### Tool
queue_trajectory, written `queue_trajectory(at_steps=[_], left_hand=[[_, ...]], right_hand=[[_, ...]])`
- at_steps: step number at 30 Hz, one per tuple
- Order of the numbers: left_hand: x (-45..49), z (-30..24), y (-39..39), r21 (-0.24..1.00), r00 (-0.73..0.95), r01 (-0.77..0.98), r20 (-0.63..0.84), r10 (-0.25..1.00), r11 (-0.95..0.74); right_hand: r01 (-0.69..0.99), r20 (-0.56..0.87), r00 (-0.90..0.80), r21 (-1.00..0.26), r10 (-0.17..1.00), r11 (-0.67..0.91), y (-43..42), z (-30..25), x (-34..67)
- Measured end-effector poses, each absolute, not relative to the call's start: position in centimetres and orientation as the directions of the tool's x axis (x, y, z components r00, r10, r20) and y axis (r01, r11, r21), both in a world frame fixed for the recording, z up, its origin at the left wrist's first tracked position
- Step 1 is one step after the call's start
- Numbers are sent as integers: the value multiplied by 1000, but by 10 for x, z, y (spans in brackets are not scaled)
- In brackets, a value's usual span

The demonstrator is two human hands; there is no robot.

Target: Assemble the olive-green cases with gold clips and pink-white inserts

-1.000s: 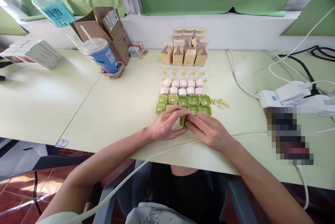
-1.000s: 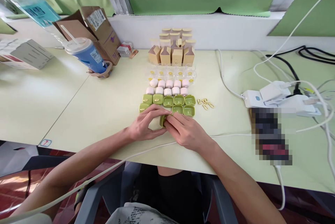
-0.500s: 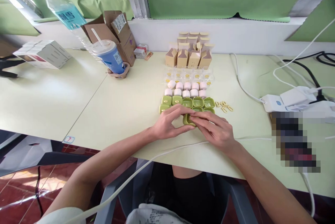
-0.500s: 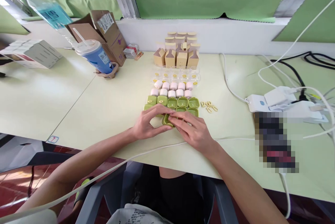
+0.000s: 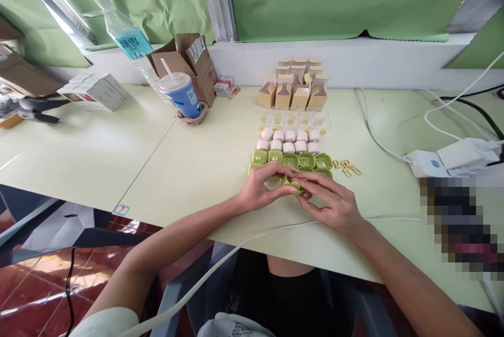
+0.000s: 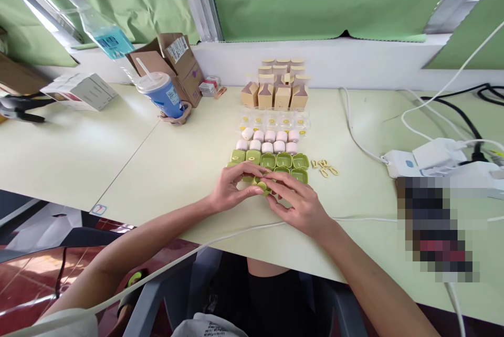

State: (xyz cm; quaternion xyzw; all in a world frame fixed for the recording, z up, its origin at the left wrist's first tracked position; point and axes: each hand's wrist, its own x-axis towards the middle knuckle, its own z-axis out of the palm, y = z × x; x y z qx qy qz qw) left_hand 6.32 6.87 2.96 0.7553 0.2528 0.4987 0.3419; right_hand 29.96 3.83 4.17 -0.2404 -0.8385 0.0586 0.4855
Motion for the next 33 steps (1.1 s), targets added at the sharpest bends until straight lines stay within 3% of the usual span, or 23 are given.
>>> queue_trajectory(at_steps=[13,23,30,33], left_hand=[[66,27,65,817,375,-33,544,751,-575],[64,24,65,810,390,-26,547,740,-585],[63,20,67,837,386,68,480,788,-543],[65,21,68,851,365,15,483,796,-524]], right_hand=[[333,737,-352,-478,577,813,34,46,296],[143,619,-341,-710,708,690,32,45,293],[164,594,-325,-731,736,662,32,48,292],[155,596,-255,-752,761,640,34,44,293]])
